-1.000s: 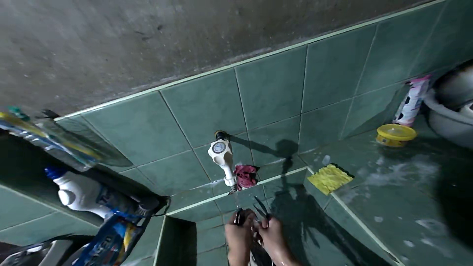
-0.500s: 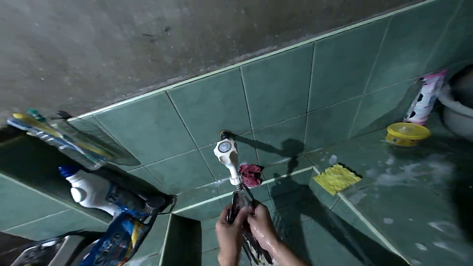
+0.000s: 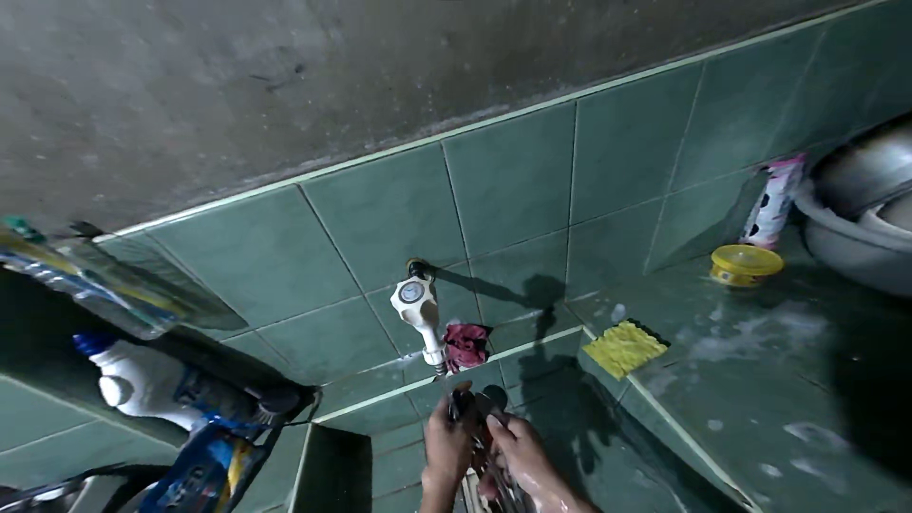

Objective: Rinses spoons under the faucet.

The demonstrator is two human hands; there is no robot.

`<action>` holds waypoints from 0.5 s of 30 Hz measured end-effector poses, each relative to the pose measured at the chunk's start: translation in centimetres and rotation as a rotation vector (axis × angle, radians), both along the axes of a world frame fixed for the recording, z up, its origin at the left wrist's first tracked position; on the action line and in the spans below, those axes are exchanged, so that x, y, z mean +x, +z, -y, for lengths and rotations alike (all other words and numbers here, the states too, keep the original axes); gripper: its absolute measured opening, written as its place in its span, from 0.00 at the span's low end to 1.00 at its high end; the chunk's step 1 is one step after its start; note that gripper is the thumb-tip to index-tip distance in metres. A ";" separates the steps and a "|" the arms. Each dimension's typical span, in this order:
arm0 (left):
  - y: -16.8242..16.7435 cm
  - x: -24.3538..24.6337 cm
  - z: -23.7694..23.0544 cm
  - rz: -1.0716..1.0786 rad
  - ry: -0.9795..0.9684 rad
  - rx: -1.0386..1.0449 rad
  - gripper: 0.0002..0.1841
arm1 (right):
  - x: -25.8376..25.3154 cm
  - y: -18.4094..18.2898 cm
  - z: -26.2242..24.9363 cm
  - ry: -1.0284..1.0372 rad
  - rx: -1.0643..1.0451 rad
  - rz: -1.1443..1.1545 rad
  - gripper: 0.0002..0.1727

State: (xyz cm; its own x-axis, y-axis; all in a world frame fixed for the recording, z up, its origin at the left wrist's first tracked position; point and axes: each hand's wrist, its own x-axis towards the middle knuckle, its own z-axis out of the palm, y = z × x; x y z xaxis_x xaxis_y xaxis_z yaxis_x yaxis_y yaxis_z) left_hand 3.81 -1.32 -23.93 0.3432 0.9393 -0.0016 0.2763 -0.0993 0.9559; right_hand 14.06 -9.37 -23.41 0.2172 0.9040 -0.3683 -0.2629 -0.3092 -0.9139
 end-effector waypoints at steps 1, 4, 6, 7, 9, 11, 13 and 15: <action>0.0 0.0 0.1 0.031 0.005 -0.011 0.17 | 0.1 0.2 -0.2 0.011 -0.030 -0.004 0.19; -0.2 0.1 0.6 0.082 0.103 -0.100 0.12 | 0.4 0.0 -0.9 0.107 -0.083 0.009 0.23; -0.6 -0.5 0.6 0.109 0.150 -0.141 0.16 | 0.3 0.3 -1.4 0.210 -0.151 -0.003 0.23; -0.7 -0.8 0.7 0.122 0.156 -0.140 0.16 | 0.1 0.5 -1.7 0.227 -0.182 0.007 0.24; -0.9 -1.3 0.8 0.129 0.158 -0.134 0.14 | -0.4 0.4 -2.1 0.243 -0.208 0.058 0.21; -0.6 -1.6 0.7 0.068 0.182 -0.156 0.13 | -0.9 0.0 -2.3 0.225 -0.196 0.124 0.14; -0.2 -1.7 0.7 0.039 0.234 -0.177 0.12 | -1.1 -0.4 -2.3 0.150 -0.134 0.170 0.15; -0.3 -1.4 1.0 0.079 0.288 -0.161 0.10 | -1.5 -1.1 -2.0 0.035 -0.054 0.192 0.13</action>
State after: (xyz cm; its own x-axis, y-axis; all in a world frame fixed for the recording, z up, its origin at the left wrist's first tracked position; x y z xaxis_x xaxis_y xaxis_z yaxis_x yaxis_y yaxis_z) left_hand 2.38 -2.32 -24.18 0.0688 0.9875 -0.1420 0.1957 0.1263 0.9725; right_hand 12.58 -7.33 -24.49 0.2566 0.8925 -0.3709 -0.0733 -0.3646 -0.9283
